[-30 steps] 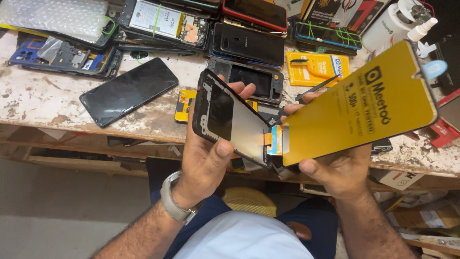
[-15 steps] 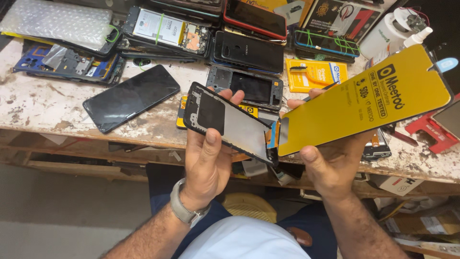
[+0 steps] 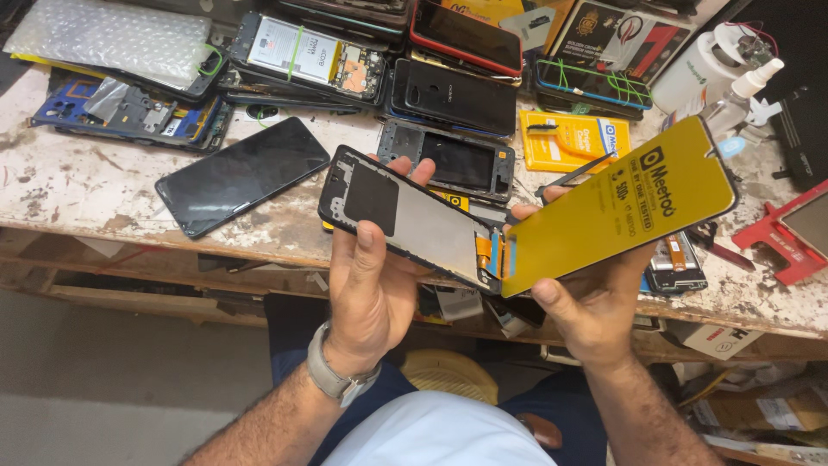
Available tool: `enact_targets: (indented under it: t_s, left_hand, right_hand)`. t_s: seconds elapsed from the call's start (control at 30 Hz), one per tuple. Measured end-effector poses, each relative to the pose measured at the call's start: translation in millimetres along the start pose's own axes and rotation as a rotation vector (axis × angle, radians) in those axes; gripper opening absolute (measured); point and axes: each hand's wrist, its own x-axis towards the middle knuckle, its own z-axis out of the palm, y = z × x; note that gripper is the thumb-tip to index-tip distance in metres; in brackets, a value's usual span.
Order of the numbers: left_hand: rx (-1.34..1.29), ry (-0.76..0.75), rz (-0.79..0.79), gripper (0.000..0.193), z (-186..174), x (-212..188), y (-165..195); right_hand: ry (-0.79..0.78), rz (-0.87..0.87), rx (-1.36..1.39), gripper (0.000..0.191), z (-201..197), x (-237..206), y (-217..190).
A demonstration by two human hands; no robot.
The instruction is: The person uses a metal spudger to pry and separate the screen assembly from the smartphone frame. They then pick up a new screen assembly and align it with the phone body, preparing to install it.
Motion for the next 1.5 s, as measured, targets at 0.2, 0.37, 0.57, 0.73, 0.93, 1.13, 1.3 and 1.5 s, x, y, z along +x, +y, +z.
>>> enact_targets:
  t_s: [0.2, 0.37, 0.57, 0.73, 0.93, 1.13, 1.3, 1.5]
  left_hand:
    - [0.033, -0.042, -0.010, 0.070, -0.3, 1.2, 0.8]
    - [0.167, -0.181, -0.004, 0.084, -3.2, 2.4, 1.5]
    - [0.237, -0.240, -0.055, 0.098, -2.3, 0.9, -0.8]
    - [0.218, -0.299, -0.099, 0.096, -3.2, 0.5, -2.6]
    - [0.235, -0.328, -0.131, 0.096, 0.4, -2.9, 0.9]
    - [0.255, -0.328, -0.134, 0.096, 13.1, -14.2, 6.1]
    - [0.250, -0.296, -0.102, 0.094, 16.8, -25.9, 5.8]
    - [0.174, -0.187, -0.103, 0.088, 23.6, -35.5, 0.3]
  right_hand:
    - [-0.037, 0.029, 0.033, 0.096, -0.1, 1.6, -2.6]
    - [-0.205, 0.044, -0.028, 0.090, 0.5, 15.8, -17.7]
    - [-0.339, -0.003, -0.550, 0.082, 14.1, 29.8, -39.5]
    - [-0.393, 0.007, -0.644, 0.078, 24.4, 28.8, -45.9]
    - [-0.385, -0.045, -0.702, 0.079, 23.7, 18.4, -49.2]
    - [-0.376, -0.030, -0.661, 0.079, 26.4, 9.0, -58.3]
    - [-0.400, 0.010, -0.715, 0.079, 30.9, 3.3, -67.0]
    - [-0.402, 0.090, -0.760, 0.081, 42.3, -9.2, -71.5]
